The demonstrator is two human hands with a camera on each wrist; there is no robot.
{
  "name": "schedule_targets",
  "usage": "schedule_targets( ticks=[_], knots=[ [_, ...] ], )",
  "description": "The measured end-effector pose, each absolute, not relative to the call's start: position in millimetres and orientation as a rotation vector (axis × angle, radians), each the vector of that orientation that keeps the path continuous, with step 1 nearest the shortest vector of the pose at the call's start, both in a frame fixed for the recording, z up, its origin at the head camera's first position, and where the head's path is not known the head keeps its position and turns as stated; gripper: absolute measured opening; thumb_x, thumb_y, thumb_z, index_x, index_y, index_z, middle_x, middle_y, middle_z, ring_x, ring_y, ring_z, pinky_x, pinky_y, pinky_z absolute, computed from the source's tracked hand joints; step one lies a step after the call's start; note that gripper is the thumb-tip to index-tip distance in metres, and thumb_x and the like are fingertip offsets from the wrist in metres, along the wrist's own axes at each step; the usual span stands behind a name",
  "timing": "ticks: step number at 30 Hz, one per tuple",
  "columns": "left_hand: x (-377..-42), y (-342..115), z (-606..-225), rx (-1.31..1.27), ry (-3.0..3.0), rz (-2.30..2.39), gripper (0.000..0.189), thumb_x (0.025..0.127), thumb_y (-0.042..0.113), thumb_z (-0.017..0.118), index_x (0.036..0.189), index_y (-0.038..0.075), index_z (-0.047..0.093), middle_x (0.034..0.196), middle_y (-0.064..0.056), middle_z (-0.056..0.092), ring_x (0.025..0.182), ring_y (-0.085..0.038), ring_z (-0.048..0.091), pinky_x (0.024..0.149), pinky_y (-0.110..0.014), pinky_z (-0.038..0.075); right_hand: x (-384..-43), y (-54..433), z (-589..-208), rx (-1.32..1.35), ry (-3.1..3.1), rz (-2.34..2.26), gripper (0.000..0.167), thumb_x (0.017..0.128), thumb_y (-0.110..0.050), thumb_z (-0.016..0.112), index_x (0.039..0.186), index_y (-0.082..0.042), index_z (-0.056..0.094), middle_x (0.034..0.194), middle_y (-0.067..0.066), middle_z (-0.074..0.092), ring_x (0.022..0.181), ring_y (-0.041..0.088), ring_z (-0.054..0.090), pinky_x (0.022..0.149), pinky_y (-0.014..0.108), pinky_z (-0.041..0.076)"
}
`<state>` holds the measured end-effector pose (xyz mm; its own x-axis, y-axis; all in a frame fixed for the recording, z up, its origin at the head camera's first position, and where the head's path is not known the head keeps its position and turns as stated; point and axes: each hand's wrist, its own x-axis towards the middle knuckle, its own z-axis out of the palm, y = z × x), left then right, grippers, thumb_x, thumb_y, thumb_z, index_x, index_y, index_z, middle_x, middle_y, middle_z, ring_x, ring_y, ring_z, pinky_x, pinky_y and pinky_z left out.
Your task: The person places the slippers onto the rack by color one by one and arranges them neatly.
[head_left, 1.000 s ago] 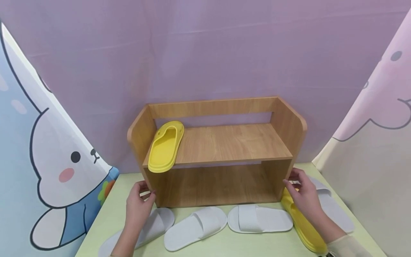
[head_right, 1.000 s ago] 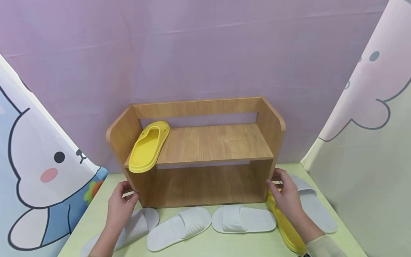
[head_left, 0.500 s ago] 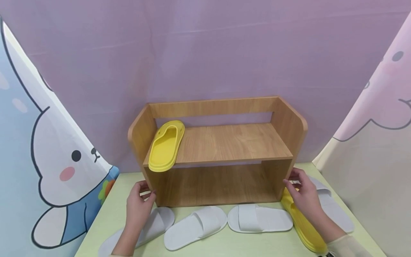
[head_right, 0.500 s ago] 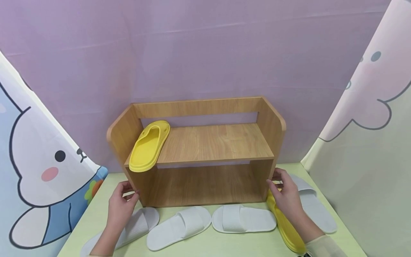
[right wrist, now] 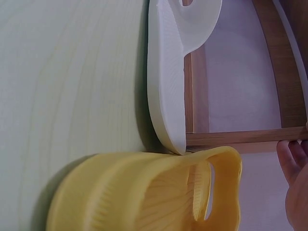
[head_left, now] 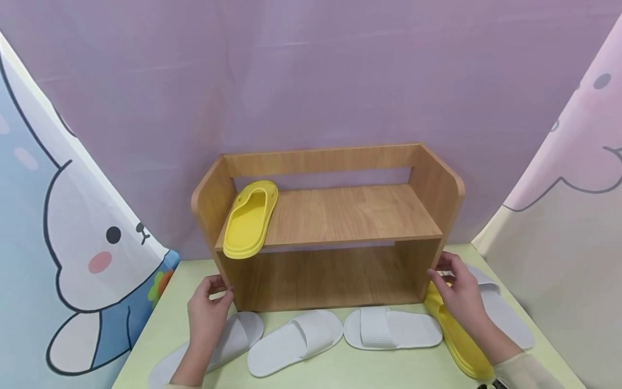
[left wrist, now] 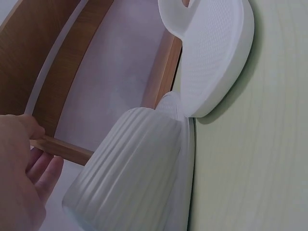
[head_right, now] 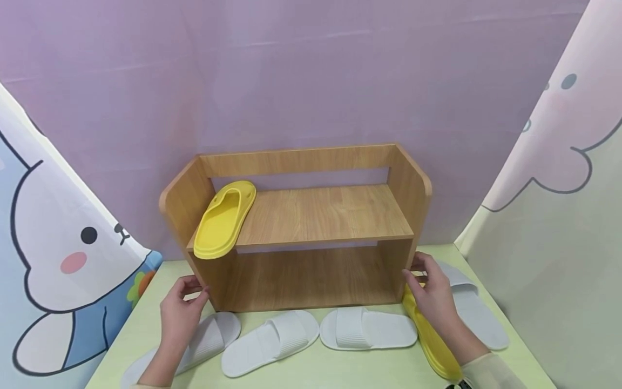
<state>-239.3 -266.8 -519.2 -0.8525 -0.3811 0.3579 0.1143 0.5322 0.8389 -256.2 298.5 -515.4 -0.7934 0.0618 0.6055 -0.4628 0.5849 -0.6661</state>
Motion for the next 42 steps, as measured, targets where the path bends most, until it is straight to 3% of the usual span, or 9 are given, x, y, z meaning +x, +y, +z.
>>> schedule_targets(
  ticks=[13,20,25,29,31,33,35,38,42],
  knots=[
    [-242,-266,-520,0.238,-2.288,-1.273,0.028,0.097,0.003,0.079,0.123,0.007,0.069,0.113,-0.009,0.074,0.105,-0.028,0.074,0.075,-0.013,0.059,-249,305,-519,0.356,-2.250,1.139,0.046,0.093,0.012,0.080,0.135,0.003,0.062,0.113,0.015,0.073,0.099,-0.003,0.066,0.082,0.012,0.055],
    [-243,-266,-520,0.230,-2.268,-1.282,0.027,0.095,0.002,0.078,0.120,0.007,0.069,0.109,-0.008,0.074,0.098,-0.029,0.076,0.072,-0.015,0.060,-235,315,-526,0.354,-2.335,1.048,0.052,0.094,0.004,0.083,0.141,0.005,0.060,0.125,0.020,0.069,0.109,0.019,0.065,0.094,0.007,0.047],
    [-244,-266,-519,0.238,-2.283,-1.272,0.028,0.096,0.002,0.078,0.122,0.007,0.068,0.111,-0.009,0.073,0.100,-0.027,0.074,0.074,-0.013,0.059,-224,322,-532,0.381,-2.354,0.978,0.058,0.089,0.004,0.087,0.141,0.008,0.060,0.130,0.025,0.066,0.114,0.035,0.062,0.102,0.001,0.035],
    [-244,-266,-520,0.242,-2.291,-1.275,0.028,0.097,0.003,0.078,0.123,0.006,0.067,0.112,-0.010,0.072,0.102,-0.028,0.074,0.074,-0.014,0.059,-216,328,-537,0.372,-2.389,0.920,0.063,0.085,0.002,0.091,0.140,0.008,0.060,0.130,0.026,0.064,0.115,0.045,0.061,0.103,-0.002,0.023],
    [-243,-265,-520,0.241,-2.293,-1.275,0.028,0.097,0.003,0.078,0.123,0.006,0.067,0.112,-0.010,0.072,0.102,-0.028,0.074,0.074,-0.014,0.059,-212,330,-539,0.341,-2.418,0.917,0.065,0.086,-0.002,0.092,0.141,0.008,0.058,0.132,0.027,0.063,0.118,0.047,0.061,0.103,-0.001,0.023],
    [-243,-265,-519,0.238,-2.292,-1.272,0.028,0.097,0.003,0.078,0.122,0.006,0.067,0.112,-0.010,0.072,0.102,-0.027,0.074,0.074,-0.014,0.059,-209,332,-540,0.294,-2.459,0.913,0.068,0.088,-0.008,0.093,0.144,0.007,0.057,0.135,0.027,0.062,0.121,0.048,0.059,0.107,0.012,0.034],
    [-243,-265,-519,0.233,-2.288,-1.270,0.028,0.096,0.002,0.078,0.122,0.006,0.067,0.111,-0.010,0.072,0.101,-0.025,0.073,0.074,-0.013,0.059,-206,333,-541,0.255,-2.496,0.919,0.072,0.089,-0.013,0.093,0.146,0.007,0.054,0.137,0.028,0.060,0.124,0.049,0.057,0.110,0.033,0.043],
    [-243,-264,-518,0.233,-2.284,-1.262,0.028,0.096,0.002,0.078,0.122,0.006,0.067,0.111,-0.009,0.072,0.101,-0.024,0.071,0.075,-0.012,0.058,-204,335,-543,0.215,-2.534,0.929,0.076,0.089,-0.018,0.094,0.148,0.008,0.052,0.137,0.032,0.058,0.124,0.052,0.056,0.100,0.064,0.047],
    [-243,-264,-518,0.239,-2.288,-1.257,0.029,0.096,0.002,0.078,0.122,0.006,0.067,0.111,-0.010,0.072,0.101,-0.026,0.073,0.074,-0.012,0.058,-201,339,-546,0.197,-2.561,0.948,0.082,0.088,-0.020,0.094,0.149,0.011,0.048,0.136,0.036,0.056,0.122,0.055,0.054,0.096,0.075,0.047]
  ],
)
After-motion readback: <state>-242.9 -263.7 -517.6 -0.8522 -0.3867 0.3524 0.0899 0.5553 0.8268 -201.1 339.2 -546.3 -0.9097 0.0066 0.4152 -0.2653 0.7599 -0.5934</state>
